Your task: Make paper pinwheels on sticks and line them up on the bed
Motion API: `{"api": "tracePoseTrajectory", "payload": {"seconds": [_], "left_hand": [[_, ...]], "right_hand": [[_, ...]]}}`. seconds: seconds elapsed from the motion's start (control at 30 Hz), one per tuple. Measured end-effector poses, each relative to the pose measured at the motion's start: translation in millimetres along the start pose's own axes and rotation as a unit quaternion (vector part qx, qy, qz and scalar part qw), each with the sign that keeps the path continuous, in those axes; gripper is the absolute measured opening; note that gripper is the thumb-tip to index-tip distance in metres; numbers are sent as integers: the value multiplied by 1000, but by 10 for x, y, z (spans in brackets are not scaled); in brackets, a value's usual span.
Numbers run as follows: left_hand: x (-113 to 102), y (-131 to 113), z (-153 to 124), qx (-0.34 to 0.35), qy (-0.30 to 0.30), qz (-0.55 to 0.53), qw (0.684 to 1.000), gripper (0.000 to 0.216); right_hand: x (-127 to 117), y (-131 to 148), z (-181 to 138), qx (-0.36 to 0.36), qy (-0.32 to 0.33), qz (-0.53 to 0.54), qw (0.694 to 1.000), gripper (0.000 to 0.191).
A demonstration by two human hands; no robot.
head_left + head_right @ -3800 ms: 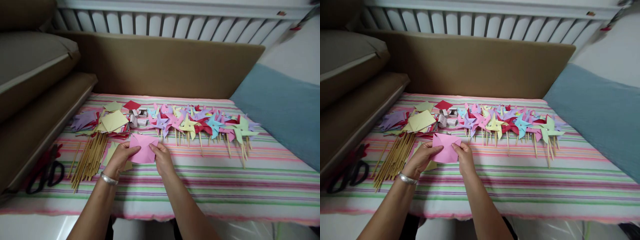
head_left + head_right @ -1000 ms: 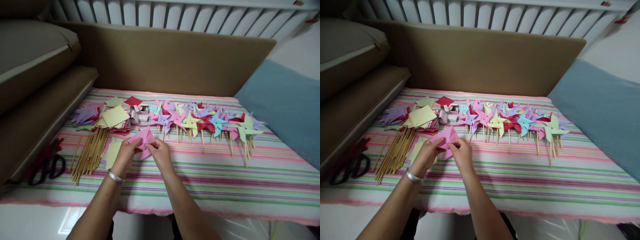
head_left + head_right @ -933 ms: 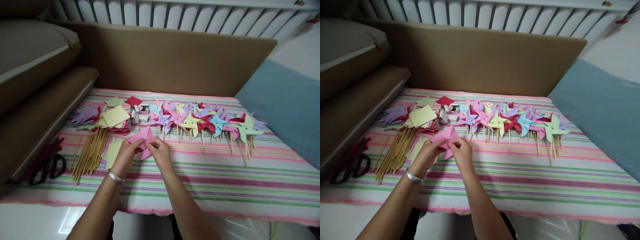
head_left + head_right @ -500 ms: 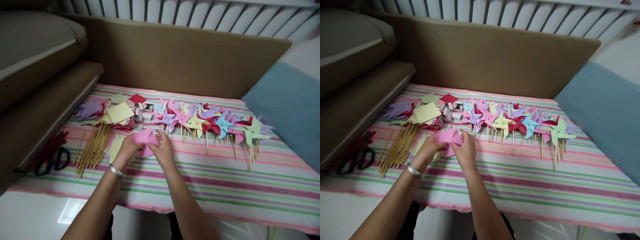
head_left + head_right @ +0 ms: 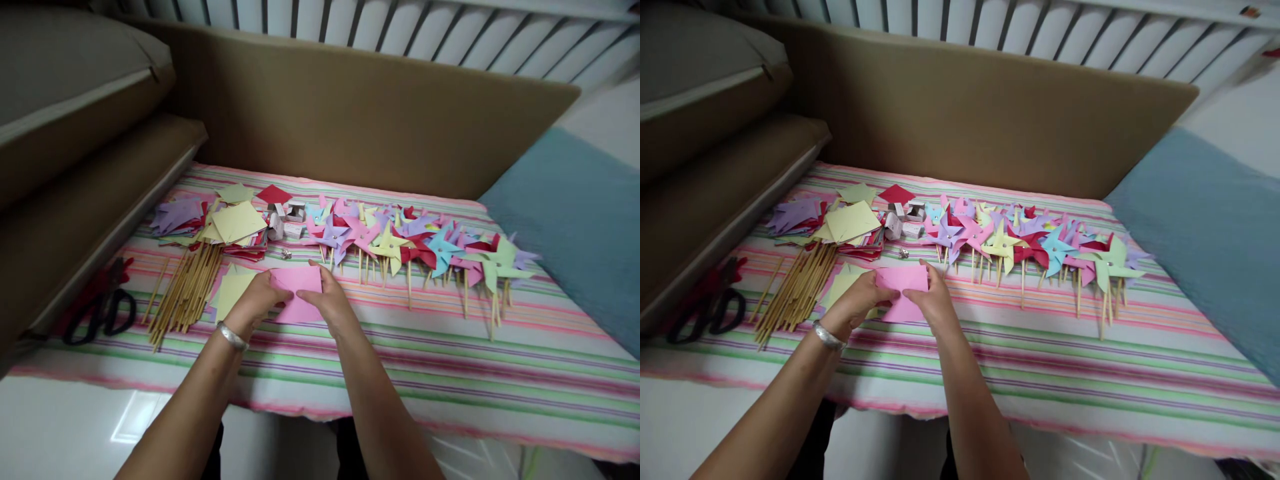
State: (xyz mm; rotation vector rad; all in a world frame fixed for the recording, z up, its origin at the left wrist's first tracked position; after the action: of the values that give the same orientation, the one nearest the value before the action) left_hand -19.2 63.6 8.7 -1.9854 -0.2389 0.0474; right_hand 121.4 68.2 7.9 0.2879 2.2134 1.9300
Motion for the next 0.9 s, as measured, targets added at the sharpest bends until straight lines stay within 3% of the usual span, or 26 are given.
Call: {"api": "tracePoseTrajectory", "payload": {"seconds": [0.1,0.23,0.4,0.67,0.77,0.83,0.9], "left_hand": [[72,3,-11,-3,33,-48,998,33],[156,61,-20,-15,64,-80,995,18],[123,103,-16,-31,25,-82,996,28],[71,52,10,-23,-9,-116,993,22],[-43,19,73,-25,-37,-129,991,21],[-136,-23,116,-21,-49,-131,990,19],[-220,-67,150,-18,-58,-136,989,19]], "right_hand": [[-28,-6,10,31,-13,56,998,66],[-37,63,5,41,-20,147,988,52],[-22,79,-15,41,-33,193,980,48],[45,34,-36,35,-33,177,983,48],[-54,90,-54,-35,-78,67,994,52],[-118,221,-108,-140,-100,-25,985,44],[-97,382,-221,-269,-79,-101,954,30]]}}
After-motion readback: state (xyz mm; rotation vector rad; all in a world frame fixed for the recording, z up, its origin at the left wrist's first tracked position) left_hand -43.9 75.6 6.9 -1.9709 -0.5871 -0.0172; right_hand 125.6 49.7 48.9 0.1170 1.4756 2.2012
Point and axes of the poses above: each hand's wrist, its own z-axis towards the middle knuckle, its own x-axis out of the palm, y = z × x, the point moved 7 cm from there along z, towards the middle knuckle, and after that the axes turned 14 degrees about -y, right-handed, at the moved point
